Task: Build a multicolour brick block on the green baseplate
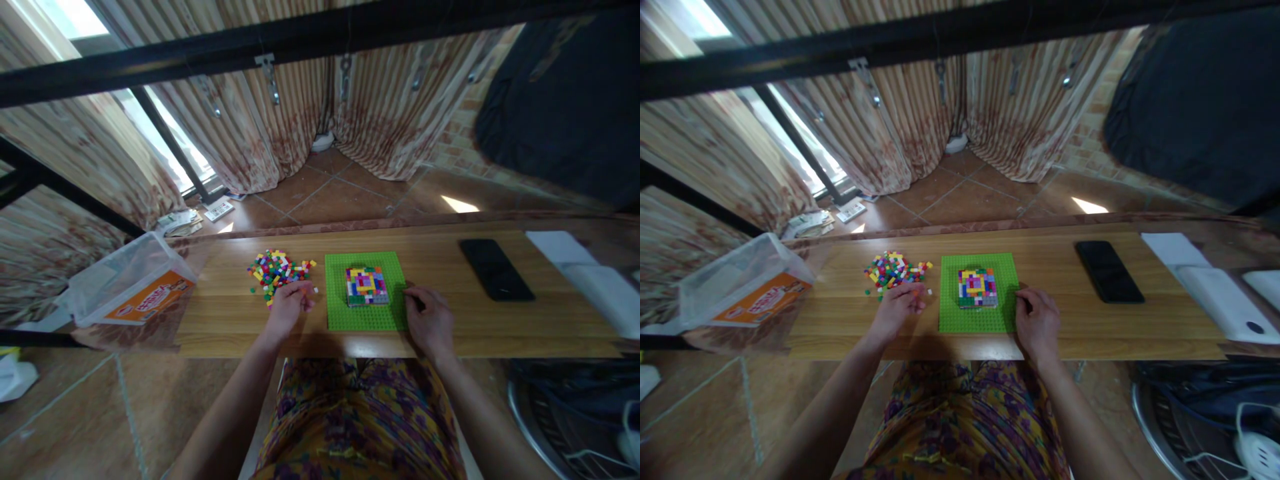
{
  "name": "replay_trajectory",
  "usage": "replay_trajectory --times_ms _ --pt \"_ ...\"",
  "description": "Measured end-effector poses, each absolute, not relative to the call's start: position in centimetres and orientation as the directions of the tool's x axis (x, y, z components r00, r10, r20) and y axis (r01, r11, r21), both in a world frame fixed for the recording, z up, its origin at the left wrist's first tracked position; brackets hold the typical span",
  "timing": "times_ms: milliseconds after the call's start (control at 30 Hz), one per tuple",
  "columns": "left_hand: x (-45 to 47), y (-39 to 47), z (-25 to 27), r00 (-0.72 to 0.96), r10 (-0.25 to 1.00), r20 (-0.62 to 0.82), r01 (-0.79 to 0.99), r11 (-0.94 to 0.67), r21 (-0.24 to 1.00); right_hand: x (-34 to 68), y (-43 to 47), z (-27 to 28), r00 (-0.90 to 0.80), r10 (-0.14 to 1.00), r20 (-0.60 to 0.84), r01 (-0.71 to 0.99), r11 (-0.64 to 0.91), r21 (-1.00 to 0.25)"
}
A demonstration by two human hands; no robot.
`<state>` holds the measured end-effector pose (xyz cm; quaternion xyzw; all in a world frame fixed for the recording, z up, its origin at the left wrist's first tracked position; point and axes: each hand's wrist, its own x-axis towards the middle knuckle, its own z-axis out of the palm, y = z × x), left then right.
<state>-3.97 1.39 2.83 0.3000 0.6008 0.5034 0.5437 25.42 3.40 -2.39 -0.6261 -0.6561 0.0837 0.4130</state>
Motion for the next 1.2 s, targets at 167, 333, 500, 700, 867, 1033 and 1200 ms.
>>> replay_trajectory --times_ms 167,333,500,700,867,1033,1200 --pt "-4.3 1.7 1.9 -0.233 0.922 -0.311 0.033 0.327 0.945 25.4 3.4 -2.4 0.127 0.890 0.438 0.750 0.202 -0.630" --pt "-4.2 1.6 2.0 -0.227 0.936 -0.269 0.177 0.312 0.934 25.5 3.5 -2.5 0.117 0.887 0.447 0.757 0.211 -0.618" --pt "-4.0 1.5 2.3 -0.252 0.944 -0.214 0.214 0.270 0.939 25.5 3.4 -2.5 0.117 0.891 0.440 0.760 0.204 -0.616" --pt "-4.2 1.1 2.3 -0.218 0.973 -0.081 0.433 0.171 0.885 25.5 3.4 -2.4 0.118 0.889 0.442 0.751 0.212 -0.626" --pt "-3.4 1.2 2.9 -0.057 0.997 0.050 0.751 0.010 0.661 25.5 3.4 -2.5 0.121 0.891 0.437 0.749 0.207 -0.629" --pt "-2.1 1.9 3.2 -0.007 1.000 -0.017 0.924 0.014 0.383 25.5 3.5 -2.5 0.124 0.894 0.431 0.750 0.200 -0.630" --pt "-2.0 2.0 3.3 -0.008 0.999 -0.045 0.961 0.020 0.277 25.4 3.4 -2.3 0.132 0.896 0.425 0.733 0.200 -0.650"
